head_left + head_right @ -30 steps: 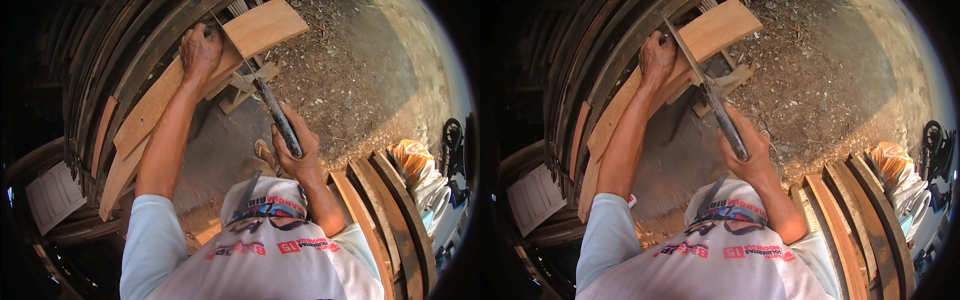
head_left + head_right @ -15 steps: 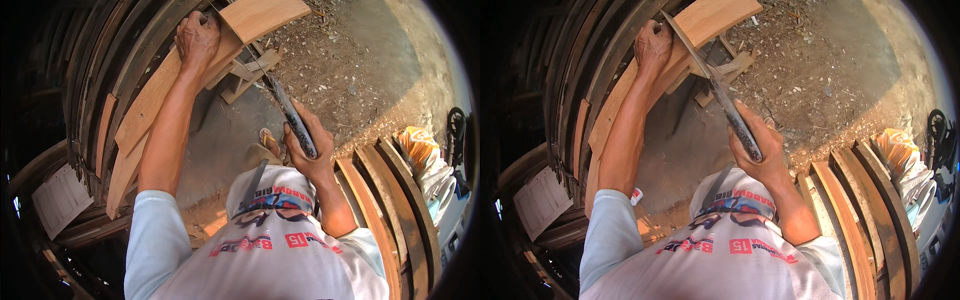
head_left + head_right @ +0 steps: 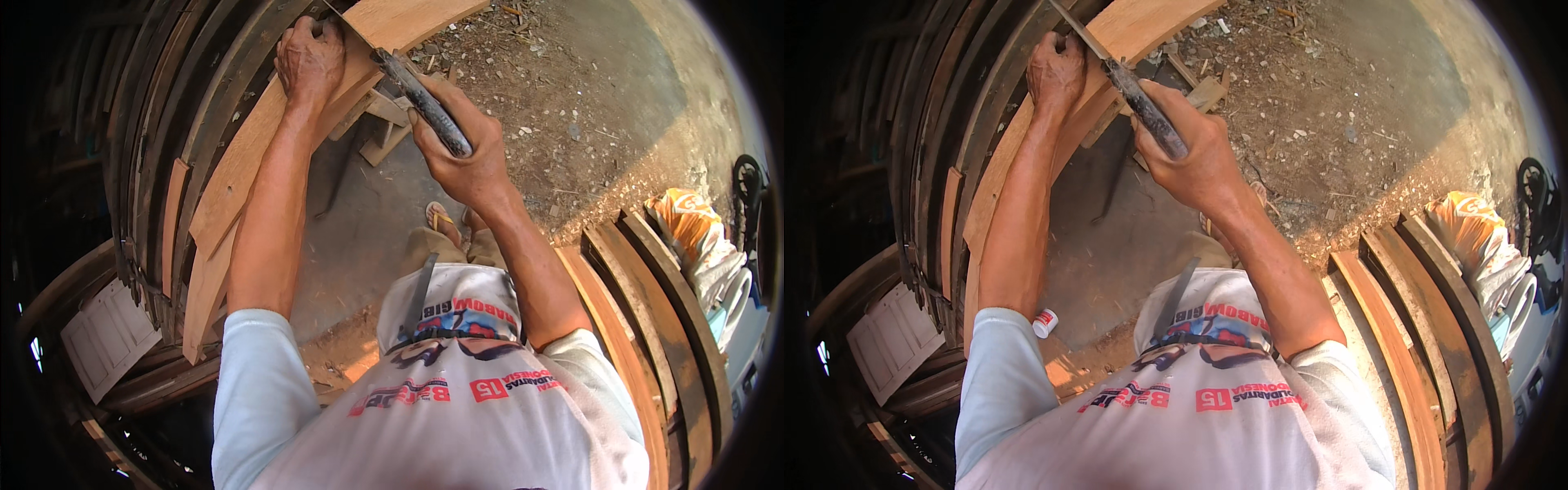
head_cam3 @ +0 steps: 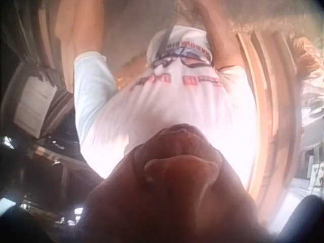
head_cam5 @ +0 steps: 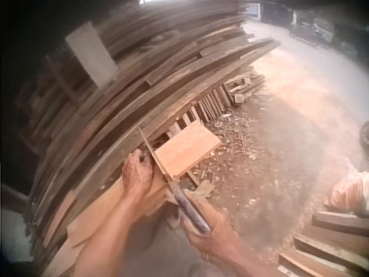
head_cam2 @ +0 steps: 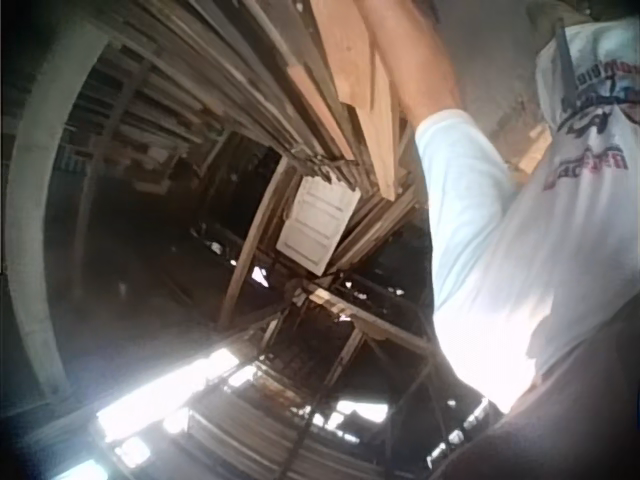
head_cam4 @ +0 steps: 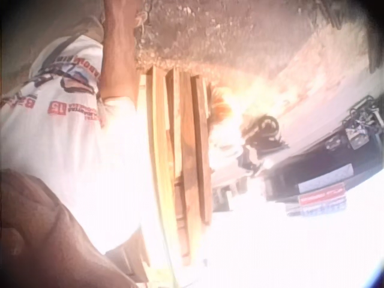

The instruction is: The person uses a hand saw to cut a wooden plank placed on a workbench. They hold the plank with one hand and saw with the other, completing the cut and separating the piece. The person then picks up the cut piece and briefly aligns it with another plank.

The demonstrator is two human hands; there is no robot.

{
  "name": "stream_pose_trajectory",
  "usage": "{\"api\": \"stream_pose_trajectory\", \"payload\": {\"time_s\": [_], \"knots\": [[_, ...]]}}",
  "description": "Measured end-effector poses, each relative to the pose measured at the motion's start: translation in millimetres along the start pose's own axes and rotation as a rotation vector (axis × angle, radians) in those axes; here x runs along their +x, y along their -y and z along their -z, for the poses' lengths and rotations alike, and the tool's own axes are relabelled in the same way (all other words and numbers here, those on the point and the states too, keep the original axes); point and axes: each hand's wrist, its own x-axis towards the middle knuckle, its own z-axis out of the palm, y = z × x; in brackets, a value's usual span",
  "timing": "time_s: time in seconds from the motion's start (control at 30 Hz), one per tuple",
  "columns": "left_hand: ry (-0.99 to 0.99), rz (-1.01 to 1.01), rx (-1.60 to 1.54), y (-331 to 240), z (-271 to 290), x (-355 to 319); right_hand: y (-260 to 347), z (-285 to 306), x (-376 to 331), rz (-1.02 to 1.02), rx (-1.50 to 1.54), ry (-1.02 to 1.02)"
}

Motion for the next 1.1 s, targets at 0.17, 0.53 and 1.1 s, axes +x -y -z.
{"api": "stream_pose_trajectory", "payload": {"time_s": [0.17,0.53,1.1], "knots": [[0.045,0.078,-0.029,-1.2,5.9,-2.2,7.8,22.1,-48.9,0.032,-0.069,-0.03],[-0.078,-0.021,0.024,-10.8,-2.9,-7.7,-3.6,0.9,-15.2,0.029,-0.05,-0.021],[-0.042,0.038,-0.011,10.4,1.1,-0.8,3.0,19.8,-70.7,0.059,-0.047,-0.046]]}}
